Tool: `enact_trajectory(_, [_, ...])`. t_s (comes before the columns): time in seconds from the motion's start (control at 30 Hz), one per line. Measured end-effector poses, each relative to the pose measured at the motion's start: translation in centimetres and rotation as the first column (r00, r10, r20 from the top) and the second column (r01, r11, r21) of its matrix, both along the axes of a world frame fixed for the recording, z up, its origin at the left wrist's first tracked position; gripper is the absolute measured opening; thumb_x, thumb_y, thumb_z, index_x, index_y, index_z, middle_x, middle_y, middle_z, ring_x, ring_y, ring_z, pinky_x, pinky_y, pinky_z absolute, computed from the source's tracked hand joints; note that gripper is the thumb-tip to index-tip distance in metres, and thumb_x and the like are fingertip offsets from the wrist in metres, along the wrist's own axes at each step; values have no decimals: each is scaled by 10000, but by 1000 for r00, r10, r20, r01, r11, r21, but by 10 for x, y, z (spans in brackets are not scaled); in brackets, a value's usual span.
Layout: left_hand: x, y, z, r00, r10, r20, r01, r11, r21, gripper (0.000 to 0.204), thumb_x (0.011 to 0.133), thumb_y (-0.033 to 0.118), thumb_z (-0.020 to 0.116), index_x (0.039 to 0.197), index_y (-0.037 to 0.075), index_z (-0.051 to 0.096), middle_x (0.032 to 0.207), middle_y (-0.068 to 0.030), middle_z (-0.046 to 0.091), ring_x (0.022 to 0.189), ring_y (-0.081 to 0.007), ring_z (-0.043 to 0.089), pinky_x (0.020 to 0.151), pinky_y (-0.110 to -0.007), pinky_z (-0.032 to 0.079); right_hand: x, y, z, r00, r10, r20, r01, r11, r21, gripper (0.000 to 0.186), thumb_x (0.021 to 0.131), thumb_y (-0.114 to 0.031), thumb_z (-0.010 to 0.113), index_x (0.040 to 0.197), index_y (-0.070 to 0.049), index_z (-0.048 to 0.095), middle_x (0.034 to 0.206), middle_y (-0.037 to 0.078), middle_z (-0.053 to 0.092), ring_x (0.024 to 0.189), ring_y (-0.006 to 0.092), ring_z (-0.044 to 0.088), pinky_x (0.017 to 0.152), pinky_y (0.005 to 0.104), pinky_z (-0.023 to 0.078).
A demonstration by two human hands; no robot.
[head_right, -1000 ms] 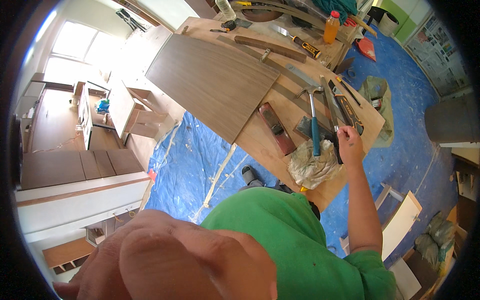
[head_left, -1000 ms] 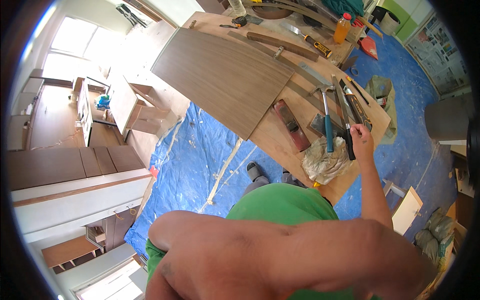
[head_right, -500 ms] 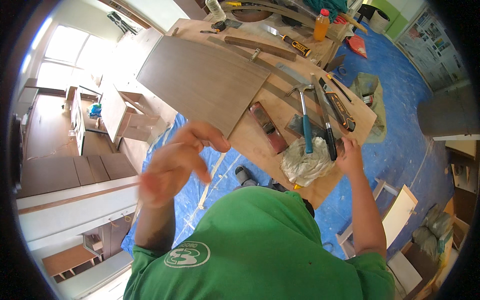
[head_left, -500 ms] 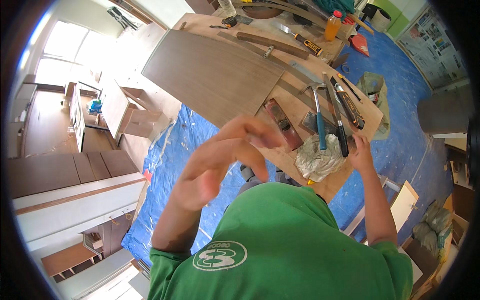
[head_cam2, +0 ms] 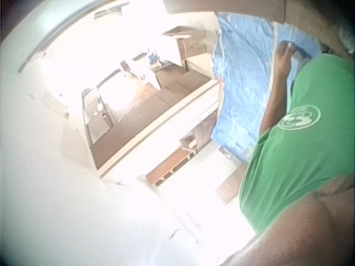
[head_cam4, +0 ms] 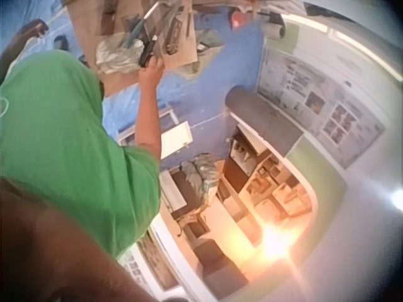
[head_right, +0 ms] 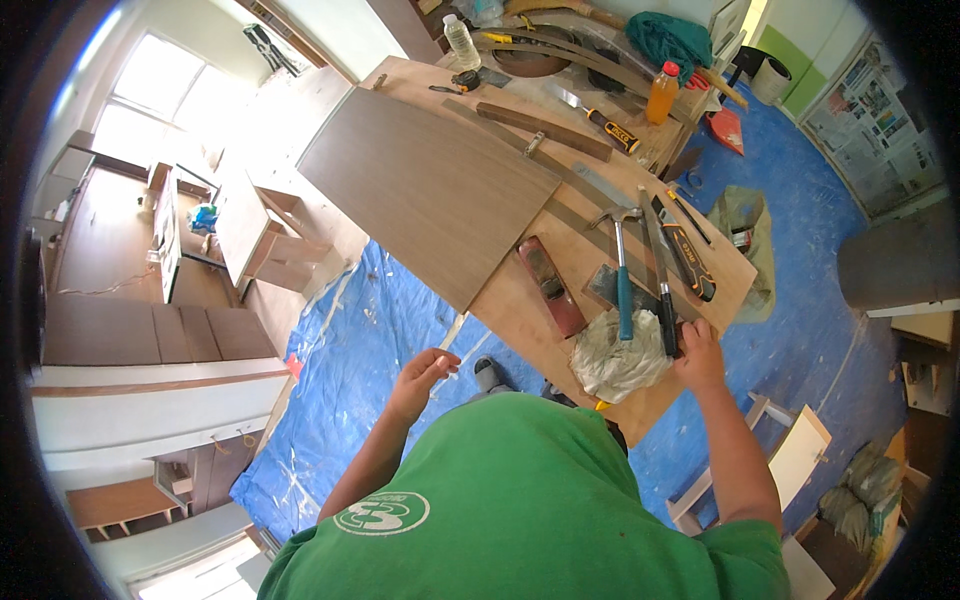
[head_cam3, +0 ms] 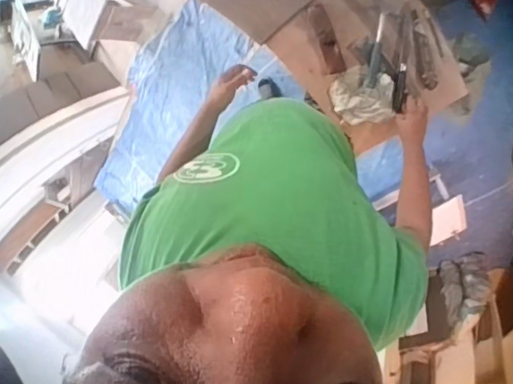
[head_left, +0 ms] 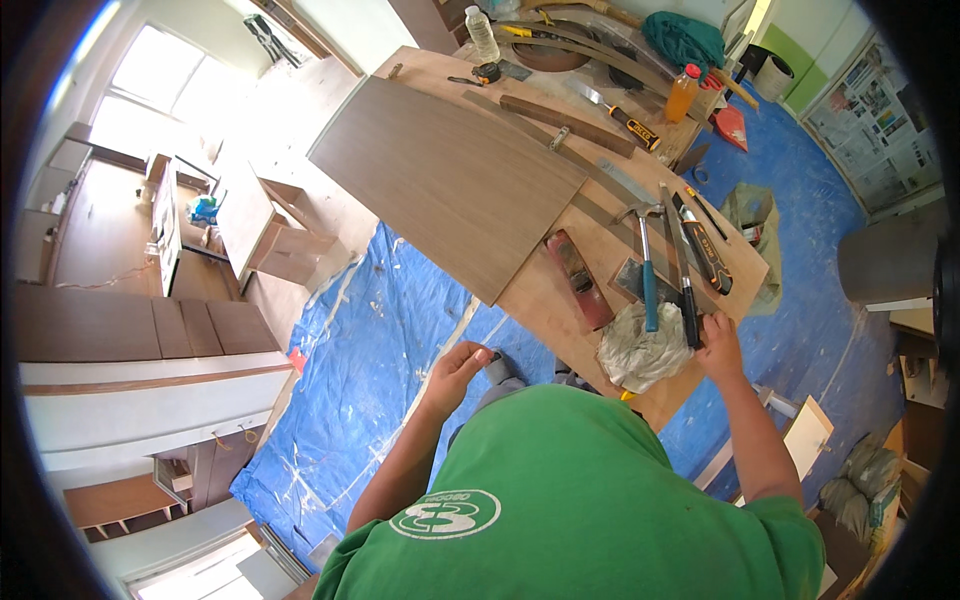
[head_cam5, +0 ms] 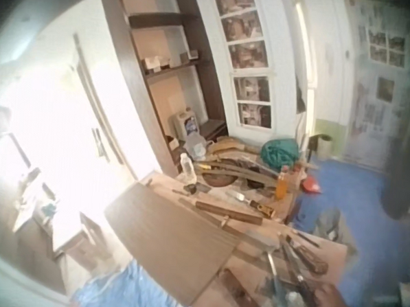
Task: The person repeatedly scrapes and sands the edges of a large wooden panel on a workbench. They use a metal scraper to remove material and a sanding block to smooth the surface, flipping the panel to work on different sides.
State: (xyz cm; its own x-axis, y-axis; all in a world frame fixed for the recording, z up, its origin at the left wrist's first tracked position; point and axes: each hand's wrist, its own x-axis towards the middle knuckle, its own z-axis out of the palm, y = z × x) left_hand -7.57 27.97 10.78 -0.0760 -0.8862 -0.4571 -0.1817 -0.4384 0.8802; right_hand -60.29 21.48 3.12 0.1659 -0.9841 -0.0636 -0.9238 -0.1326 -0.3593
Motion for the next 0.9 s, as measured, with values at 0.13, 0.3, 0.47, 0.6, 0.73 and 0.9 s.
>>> enact_trajectory(0.13, [7,15,-34,991,3,131,-4,1000,4,419,1026,414,637,1085,3,694,988,-47,684,935,-144,612,844,-313,489,-3,-4,-5,999,8,-40,-12,996,-83,470,701,24,688,1156,-48,592,1209,172,519,1152,438,515,937,518,495])
enact_trajectory(0.3, [9,29,-34,948,-53,313,25,995,93,415,991,426,675,1071,21,716,969,-105,717,937,-210,672,830,-362,528,0,-1,2,996,-5,-88,-6,992,-128,462,705,29,688,1154,-43,604,1207,177,526,1158,429,522,934,509,500])
enact_trajectory(0.47, [38,59,-72,883,-162,440,132,986,99,388,978,408,675,1051,32,735,1000,-166,738,963,-308,709,852,-409,541,7,6,8,997,-40,-66,29,986,-165,468,692,23,700,1147,-41,612,1195,178,535,1140,419,542,918,503,505])
enact_trajectory(0.6, [72,93,-122,854,-154,496,49,975,219,418,974,423,676,1004,10,730,958,-164,738,934,-310,709,835,-411,538,-9,16,-1,995,-96,-16,95,994,-56,480,708,0,741,1169,-36,608,1183,189,528,1128,434,537,949,504,490])
enact_trajectory(0.73, [124,156,-183,865,-130,484,-30,950,310,442,963,453,685,1017,17,732,924,-167,747,872,-284,715,787,-405,537,-8,24,11,993,-95,-74,91,994,-53,542,708,-17,744,1226,-21,585,1224,188,533,1157,436,539,984,485,491])
enact_trajectory(0.9, [209,240,-256,835,-175,522,-77,902,424,443,965,456,681,1078,32,735,937,-151,764,871,-283,725,794,-389,545,-6,36,13,988,-152,15,152,980,-127,535,709,-31,753,1214,-31,578,1187,166,541,1115,412,542,972,473,501])
